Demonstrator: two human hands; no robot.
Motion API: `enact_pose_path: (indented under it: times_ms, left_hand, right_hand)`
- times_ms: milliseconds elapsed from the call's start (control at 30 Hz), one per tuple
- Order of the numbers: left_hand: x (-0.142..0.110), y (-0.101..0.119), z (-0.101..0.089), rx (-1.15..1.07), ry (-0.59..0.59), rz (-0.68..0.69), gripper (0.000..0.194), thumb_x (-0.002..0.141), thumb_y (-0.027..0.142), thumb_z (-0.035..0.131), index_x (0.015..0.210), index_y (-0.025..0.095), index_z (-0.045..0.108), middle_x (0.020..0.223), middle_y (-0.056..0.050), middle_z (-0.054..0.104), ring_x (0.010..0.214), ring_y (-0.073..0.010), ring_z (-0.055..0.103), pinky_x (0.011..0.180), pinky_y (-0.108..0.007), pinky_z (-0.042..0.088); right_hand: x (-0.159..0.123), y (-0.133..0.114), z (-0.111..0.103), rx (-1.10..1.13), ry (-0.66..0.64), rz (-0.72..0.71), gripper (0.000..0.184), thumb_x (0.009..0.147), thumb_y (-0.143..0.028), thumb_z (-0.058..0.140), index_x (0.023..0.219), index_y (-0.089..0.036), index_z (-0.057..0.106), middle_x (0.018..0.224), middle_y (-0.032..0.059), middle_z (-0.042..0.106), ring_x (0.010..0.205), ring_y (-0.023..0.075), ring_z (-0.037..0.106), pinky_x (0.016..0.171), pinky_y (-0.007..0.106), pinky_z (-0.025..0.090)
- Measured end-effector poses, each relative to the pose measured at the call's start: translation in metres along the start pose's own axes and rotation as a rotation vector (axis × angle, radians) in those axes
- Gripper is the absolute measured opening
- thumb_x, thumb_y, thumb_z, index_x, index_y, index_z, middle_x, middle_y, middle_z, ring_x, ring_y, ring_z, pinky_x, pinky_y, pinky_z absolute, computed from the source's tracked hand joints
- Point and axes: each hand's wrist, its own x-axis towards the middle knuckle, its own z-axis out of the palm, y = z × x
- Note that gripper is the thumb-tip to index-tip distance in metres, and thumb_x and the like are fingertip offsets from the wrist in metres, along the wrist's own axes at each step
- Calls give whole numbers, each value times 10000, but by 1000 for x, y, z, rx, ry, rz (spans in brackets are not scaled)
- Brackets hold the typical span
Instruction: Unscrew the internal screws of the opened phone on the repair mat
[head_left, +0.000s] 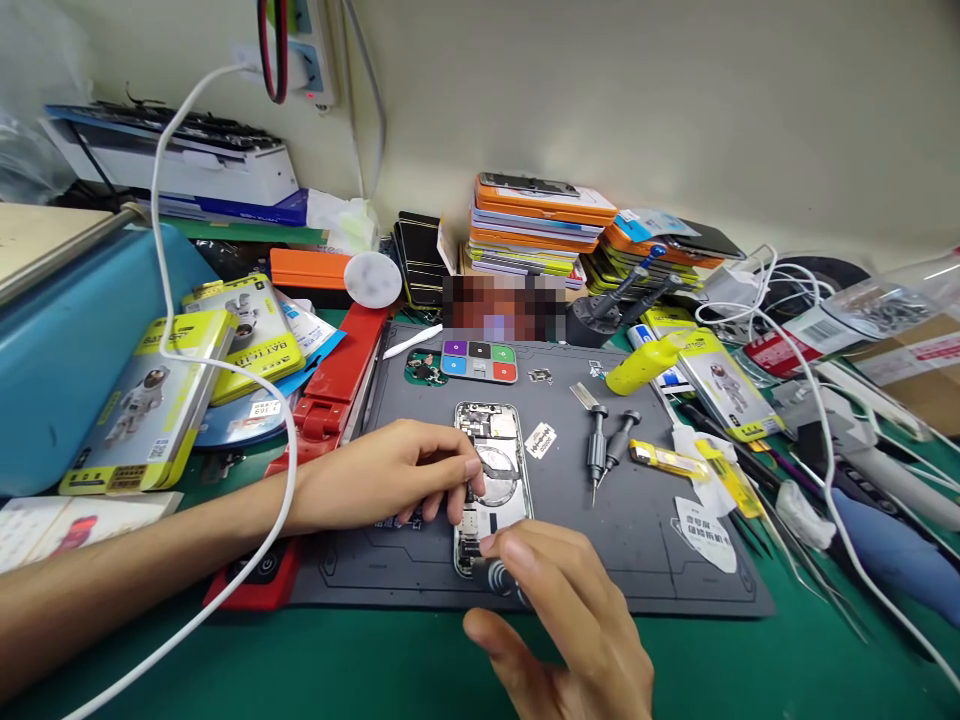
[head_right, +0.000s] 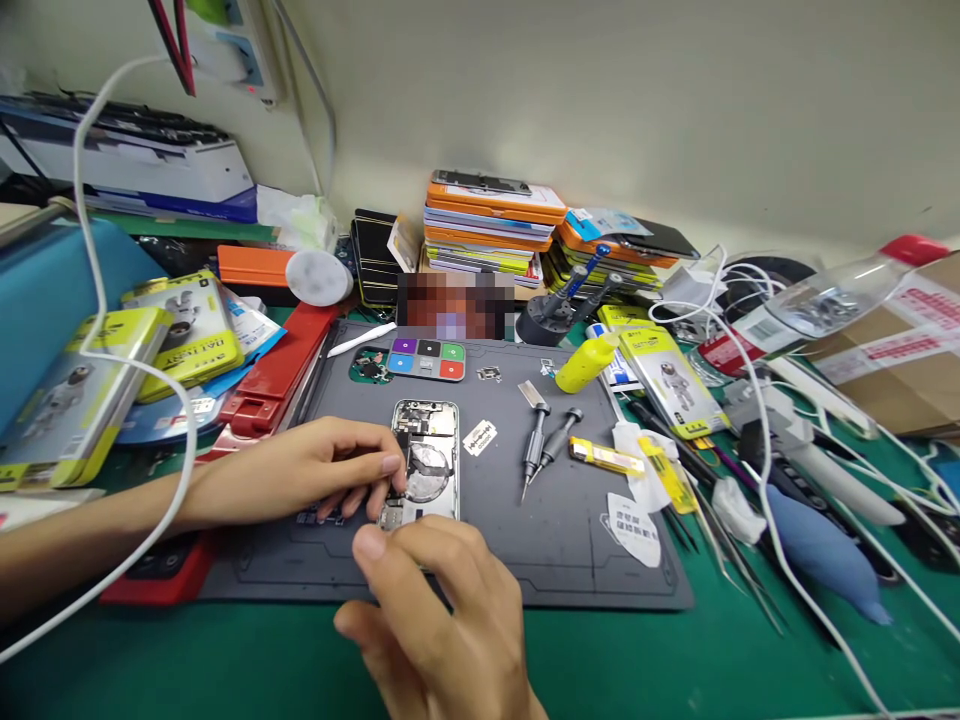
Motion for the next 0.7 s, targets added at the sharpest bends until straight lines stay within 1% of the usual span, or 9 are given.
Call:
enact_pose_path:
  times_ms: [133, 267, 333, 433, 500, 567, 633, 700]
  left_hand:
    - [0, 1, 0, -2, -1, 3, 347, 1089, 484, 563, 1021, 178, 713, 794, 7, 713, 589, -109, 542, 529, -202, 447]
    - [1, 0, -1, -31, -12, 11, 335, 1097, 465, 556, 1028, 176, 711, 821, -9, 735, 618, -115, 566, 532, -199, 456]
    - [1, 0, -1, -47, -19, 14, 333, 1102, 459, 549, 1026, 176, 706, 830, -15, 743, 635, -117, 577, 533, -196, 460]
    - [1, 0, -2, -49, -20, 11, 308, 1106, 431, 549, 1024, 178, 704, 829, -5, 744, 620, -103, 553, 528, -185, 450]
    - [1, 0, -2, -47, -19, 11, 291, 1106, 416, 552, 1025, 181, 702, 826, 3, 741, 613, -96, 541, 526, -178, 447]
    - [1, 0, -1, -48, -20, 13, 290, 1110, 414, 547, 1027, 182, 699, 826, 7, 739, 620, -96, 545, 526, -175, 451]
    - [1, 0, -1, -47, -21, 17, 295, 1116, 414, 539, 1029, 182, 699, 822, 9, 735, 627, -97, 550, 526, -174, 454]
    - [1, 0, -1, -43, -23, 22, 289, 1118, 406, 540, 1026, 182, 699, 814, 13, 730, 631, -97, 552, 528, -173, 458]
  right_hand:
    - [2, 0, 1, -11, 3, -15, 596, 979, -92, 733, 1541, -206, 571, 1054, 74, 771, 953, 192, 758, 842, 364, 701]
    - [3, -1, 1, -27, -3, 8, 660, 935, -31, 746, 1539, -229, 567, 1060, 68, 779, 952, 193, 761, 830, 366, 704]
    - [4, -1, 1, -19, 0, 7, 659, 926, -19, 754, 1531, -212, 574, 1071, 75, 770, 969, 193, 756, 839, 360, 700]
    - [4, -1, 0, -1, -4, -6, 636, 914, -33, 789, 1501, -175, 591, 1075, 80, 759, 975, 188, 755, 857, 343, 694]
    - [5, -2, 1, -11, 2, 2, 667, 882, 17, 790, 1488, -182, 595, 1065, 71, 759, 966, 178, 755, 856, 331, 691]
    - [3, -4, 4, -33, 3, 12, 684, 862, 78, 731, 1474, -194, 597, 1061, 67, 770, 973, 179, 760, 858, 338, 693]
    - [1, -6, 8, -70, 24, -6, 573, 908, 45, 635, 1426, -200, 625, 1074, 81, 786, 1009, 200, 773, 864, 371, 698]
    - [-3, -9, 12, -134, 97, -27, 385, 1013, -66, 524, 1334, -215, 678, 1093, 100, 795, 1065, 227, 780, 859, 406, 696]
